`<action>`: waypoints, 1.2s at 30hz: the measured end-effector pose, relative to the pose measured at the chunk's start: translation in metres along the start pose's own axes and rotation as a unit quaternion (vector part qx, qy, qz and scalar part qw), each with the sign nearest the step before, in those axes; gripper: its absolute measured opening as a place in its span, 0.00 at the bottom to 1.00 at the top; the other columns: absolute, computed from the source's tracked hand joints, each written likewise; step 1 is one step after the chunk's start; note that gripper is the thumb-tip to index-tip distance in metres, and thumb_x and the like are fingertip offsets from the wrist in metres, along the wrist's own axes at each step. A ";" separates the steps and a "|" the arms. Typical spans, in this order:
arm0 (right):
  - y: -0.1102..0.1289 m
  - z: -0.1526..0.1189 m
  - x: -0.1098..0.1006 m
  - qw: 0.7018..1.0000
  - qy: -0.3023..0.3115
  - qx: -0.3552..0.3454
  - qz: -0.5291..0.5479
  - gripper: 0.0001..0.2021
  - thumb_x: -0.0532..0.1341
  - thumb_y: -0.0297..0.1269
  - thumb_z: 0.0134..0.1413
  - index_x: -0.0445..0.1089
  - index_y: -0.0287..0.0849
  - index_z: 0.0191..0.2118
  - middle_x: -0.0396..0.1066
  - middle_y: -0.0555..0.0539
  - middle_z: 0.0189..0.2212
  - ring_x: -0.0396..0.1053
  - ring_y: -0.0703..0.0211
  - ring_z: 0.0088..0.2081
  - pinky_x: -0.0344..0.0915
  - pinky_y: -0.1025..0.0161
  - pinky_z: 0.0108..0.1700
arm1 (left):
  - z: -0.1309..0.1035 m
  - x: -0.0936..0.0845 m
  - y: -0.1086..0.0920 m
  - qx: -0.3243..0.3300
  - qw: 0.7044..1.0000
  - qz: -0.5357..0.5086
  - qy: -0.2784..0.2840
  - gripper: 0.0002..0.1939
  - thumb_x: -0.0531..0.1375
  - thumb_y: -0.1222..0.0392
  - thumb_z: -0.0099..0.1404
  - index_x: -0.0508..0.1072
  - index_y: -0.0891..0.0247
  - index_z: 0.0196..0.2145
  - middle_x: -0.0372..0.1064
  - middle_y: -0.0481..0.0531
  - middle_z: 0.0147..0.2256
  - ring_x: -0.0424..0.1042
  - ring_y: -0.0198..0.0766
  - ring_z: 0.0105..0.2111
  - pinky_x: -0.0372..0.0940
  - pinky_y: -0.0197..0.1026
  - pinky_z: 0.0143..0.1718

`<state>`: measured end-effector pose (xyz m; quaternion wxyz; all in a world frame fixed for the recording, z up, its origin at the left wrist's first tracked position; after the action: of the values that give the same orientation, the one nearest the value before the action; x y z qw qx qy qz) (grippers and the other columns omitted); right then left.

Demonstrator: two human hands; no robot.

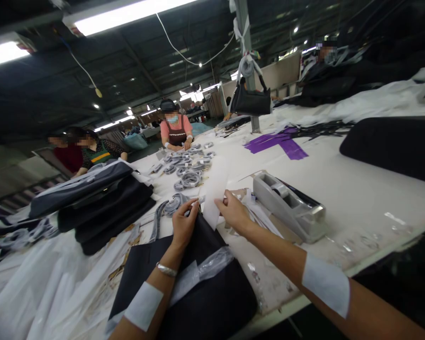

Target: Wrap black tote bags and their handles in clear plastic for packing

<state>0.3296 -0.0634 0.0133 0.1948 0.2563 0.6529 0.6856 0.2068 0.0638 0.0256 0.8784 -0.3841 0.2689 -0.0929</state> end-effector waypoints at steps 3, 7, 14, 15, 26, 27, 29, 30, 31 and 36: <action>0.007 -0.010 0.003 1.000 0.008 0.025 -0.007 0.15 0.63 0.37 0.54 0.63 0.45 0.47 0.77 0.48 0.35 0.76 0.57 0.35 0.76 0.59 0.39 | 0.000 -0.002 -0.001 0.000 1.000 -0.012 -0.016 0.15 0.59 0.50 0.67 0.79 0.61 0.45 0.78 0.53 0.39 0.75 0.39 0.37 0.67 0.41 0.45; 0.005 -0.024 0.006 0.998 0.045 0.047 -0.026 0.15 0.65 0.36 0.51 0.65 0.43 0.44 0.77 0.47 0.35 0.76 0.55 0.38 0.75 0.59 0.40 | 0.001 -0.003 -0.005 -0.005 1.000 -0.021 -0.020 0.16 0.59 0.50 0.67 0.79 0.63 0.43 0.79 0.54 0.38 0.75 0.41 0.37 0.68 0.42 0.45; 0.012 -0.030 -0.003 0.925 0.289 0.110 -0.222 0.06 0.65 0.36 0.47 0.70 0.40 0.29 0.75 0.51 0.24 0.73 0.62 0.25 0.71 0.67 0.30 | -0.001 -0.006 -0.006 -0.024 0.998 -0.026 -0.050 0.16 0.60 0.49 0.66 0.80 0.63 0.41 0.79 0.52 0.37 0.76 0.41 0.37 0.68 0.41 0.43; 0.016 -0.029 -0.004 0.900 0.331 0.125 -0.254 0.06 0.65 0.36 0.45 0.70 0.39 0.25 0.73 0.50 0.21 0.72 0.62 0.23 0.69 0.69 0.26 | -0.001 -0.005 -0.006 -0.025 0.998 -0.030 -0.048 0.16 0.60 0.49 0.66 0.80 0.63 0.41 0.79 0.52 0.38 0.76 0.41 0.37 0.68 0.42 0.43; 0.029 -0.020 0.000 0.949 0.252 0.153 -0.114 0.14 0.67 0.45 0.48 0.71 0.40 0.35 0.77 0.47 0.33 0.74 0.62 0.30 0.72 0.67 0.34 | 0.004 -0.008 0.001 -0.030 0.997 -0.041 -0.053 0.15 0.60 0.50 0.66 0.80 0.62 0.41 0.79 0.53 0.39 0.76 0.42 0.40 0.68 0.42 0.46; 0.026 -0.021 0.001 0.955 0.232 0.144 -0.113 0.15 0.67 0.46 0.49 0.71 0.39 0.36 0.76 0.48 0.31 0.73 0.62 0.29 0.71 0.66 0.33 | 0.004 -0.008 0.000 -0.029 0.997 -0.042 -0.055 0.15 0.60 0.50 0.66 0.80 0.62 0.40 0.79 0.52 0.38 0.76 0.42 0.39 0.68 0.42 0.46; 0.022 -0.025 0.004 0.952 0.244 0.133 -0.128 0.14 0.67 0.45 0.49 0.71 0.39 0.35 0.76 0.49 0.29 0.73 0.61 0.29 0.71 0.66 0.33 | 0.004 -0.007 -0.001 -0.030 0.997 -0.042 -0.058 0.15 0.60 0.50 0.65 0.80 0.62 0.40 0.79 0.52 0.36 0.75 0.40 0.36 0.68 0.41 0.43; 0.020 -0.027 0.006 0.942 0.267 0.138 -0.149 0.13 0.67 0.44 0.49 0.71 0.39 0.33 0.75 0.50 0.28 0.73 0.61 0.29 0.71 0.66 0.33 | 0.004 -0.006 -0.002 -0.030 0.997 -0.039 -0.058 0.15 0.61 0.50 0.65 0.80 0.62 0.40 0.79 0.51 0.34 0.75 0.39 0.34 0.67 0.40 0.42; 0.020 -0.028 0.008 0.926 0.296 0.152 -0.178 0.11 0.67 0.43 0.49 0.72 0.39 0.30 0.75 0.50 0.26 0.73 0.60 0.28 0.71 0.66 0.32 | 0.004 -0.006 -0.002 -0.031 0.997 -0.036 -0.057 0.14 0.61 0.50 0.65 0.81 0.61 0.40 0.78 0.50 0.33 0.74 0.38 0.32 0.67 0.40 0.41; 0.029 -0.020 0.010 0.847 0.382 0.237 -0.283 0.12 0.70 0.37 0.41 0.70 0.37 0.17 0.71 0.50 0.17 0.70 0.60 0.22 0.70 0.65 0.29 | 0.006 -0.007 -0.001 -0.049 0.997 -0.043 -0.051 0.13 0.62 0.50 0.64 0.81 0.61 0.39 0.79 0.50 0.34 0.73 0.38 0.32 0.67 0.39 0.41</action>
<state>0.3113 -0.0758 0.0430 0.0486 -0.1827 0.8629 0.4688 0.2045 0.0696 0.0322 0.8662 -0.4425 0.2106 -0.0977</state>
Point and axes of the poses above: each hand's wrist, its own z-axis towards the middle knuckle, its own x-axis out of the palm, y = z × x, the point moved 3 cm from there along z, towards the middle knuckle
